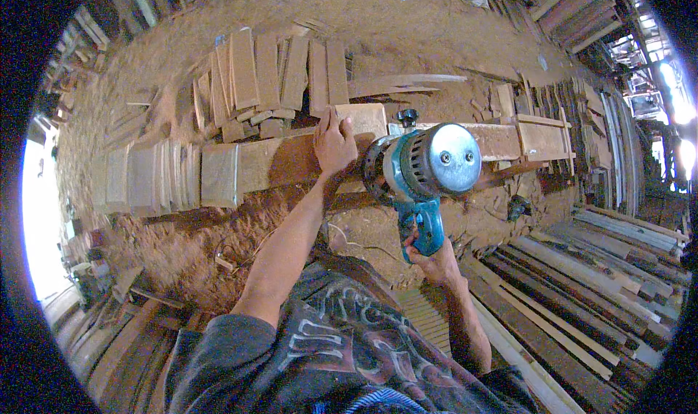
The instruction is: The person uses a handheld electric wood planer to smooth the surface of a wooden plank. They hold the plank with one hand and guide the planer along its length with the other, repeatedly moving the tool back and forth to remove material.
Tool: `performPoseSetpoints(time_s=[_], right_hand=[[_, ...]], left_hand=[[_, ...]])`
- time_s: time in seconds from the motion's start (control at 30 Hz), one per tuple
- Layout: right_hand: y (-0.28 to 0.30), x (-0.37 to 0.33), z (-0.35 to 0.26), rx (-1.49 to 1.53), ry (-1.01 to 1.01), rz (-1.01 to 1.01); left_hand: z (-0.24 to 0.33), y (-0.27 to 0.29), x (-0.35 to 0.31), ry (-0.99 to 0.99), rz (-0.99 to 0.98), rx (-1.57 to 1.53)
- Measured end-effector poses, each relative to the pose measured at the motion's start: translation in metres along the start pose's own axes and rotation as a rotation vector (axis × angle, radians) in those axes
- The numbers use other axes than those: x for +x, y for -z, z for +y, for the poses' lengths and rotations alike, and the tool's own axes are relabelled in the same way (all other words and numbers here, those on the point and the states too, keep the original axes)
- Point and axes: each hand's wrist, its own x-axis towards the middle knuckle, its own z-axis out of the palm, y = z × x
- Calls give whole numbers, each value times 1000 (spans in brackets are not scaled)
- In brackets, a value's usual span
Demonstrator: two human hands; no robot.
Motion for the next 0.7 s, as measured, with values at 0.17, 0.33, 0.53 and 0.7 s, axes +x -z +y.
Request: performPoseSetpoints(time_s=[0.17, 0.33, 0.53, 0.7], right_hand=[[3, 10, -5, -14, 41, 4], [5, 17, -7, -136, -87, -36], [6, 40, -7, -46, 97, 6], [9, 65, -18, -42, 155, 26]], left_hand=[[-5, -1, 6, -41, 12, 32], [-7, -2, 8, -9, -12, 46], [-10, -4, 10, -49, 23, 43], [-20, -11, 4, -216, 126, 30]])
